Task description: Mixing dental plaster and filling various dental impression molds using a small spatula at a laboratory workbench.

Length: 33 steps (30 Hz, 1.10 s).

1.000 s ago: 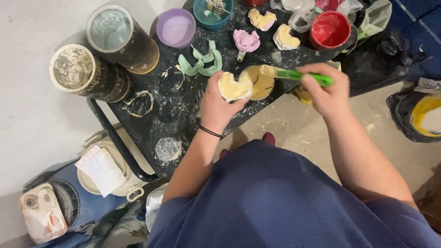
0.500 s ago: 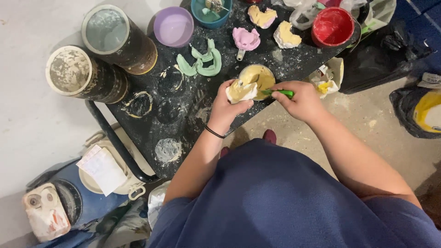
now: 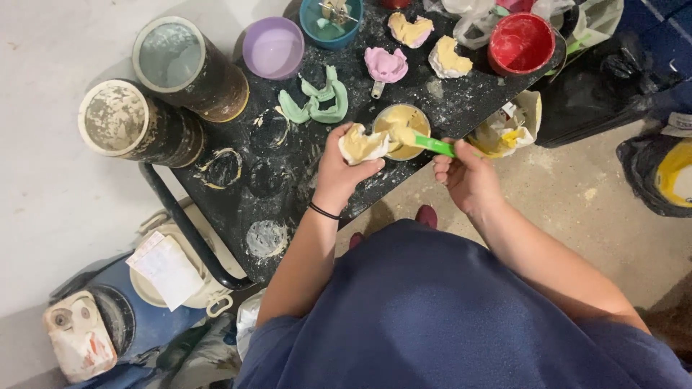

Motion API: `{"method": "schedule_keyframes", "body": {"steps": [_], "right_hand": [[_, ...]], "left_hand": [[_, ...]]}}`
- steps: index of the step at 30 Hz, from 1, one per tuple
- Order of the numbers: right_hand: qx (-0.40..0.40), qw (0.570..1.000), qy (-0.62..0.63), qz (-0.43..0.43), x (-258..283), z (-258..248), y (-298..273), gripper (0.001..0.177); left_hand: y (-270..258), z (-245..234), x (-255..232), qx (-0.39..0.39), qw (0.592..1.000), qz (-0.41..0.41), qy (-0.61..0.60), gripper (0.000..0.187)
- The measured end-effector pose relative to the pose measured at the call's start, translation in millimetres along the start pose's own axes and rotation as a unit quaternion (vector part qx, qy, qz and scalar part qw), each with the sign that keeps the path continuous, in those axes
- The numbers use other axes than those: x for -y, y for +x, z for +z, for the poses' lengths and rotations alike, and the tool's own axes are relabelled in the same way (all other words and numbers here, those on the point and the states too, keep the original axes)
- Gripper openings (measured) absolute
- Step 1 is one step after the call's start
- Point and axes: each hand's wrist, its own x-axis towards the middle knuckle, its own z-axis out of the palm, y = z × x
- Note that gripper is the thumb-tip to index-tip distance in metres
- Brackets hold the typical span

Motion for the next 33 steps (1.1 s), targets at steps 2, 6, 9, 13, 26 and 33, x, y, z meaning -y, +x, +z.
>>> {"method": "schedule_keyframes", "body": {"steps": [2,6,9,13,26,33], "right_hand": [[0.021,0.999,0.007,-0.029,14,3,-6,0.033],[0.105,0.983,-0.022,-0.151,37,-8,-6,0.030],[0.137,0.941,-0.151,-0.269,71,11,-32,0.026],[0.224,0.818,-0.359,-0.388,103,31,-63,0.023],[0.264,0.712,-0.426,-0.492,116,47,-82,0.020],[0.255,0.723,-0.406,-0.497,118,31,-77,0.019]], "left_hand": [[-10,6,-35,-0.002,0.996,0.029,0.089,0.105],[-21,16,-61,-0.005,0.928,0.103,0.359,0.100],[-15,20,-58,-0.009,0.886,0.145,0.441,0.103],[-16,24,-58,0.001,0.881,0.177,0.439,0.099],[-16,30,-56,0.035,0.895,0.127,0.425,0.102],[-17,31,-59,0.038,0.901,0.117,0.417,0.103]]}}
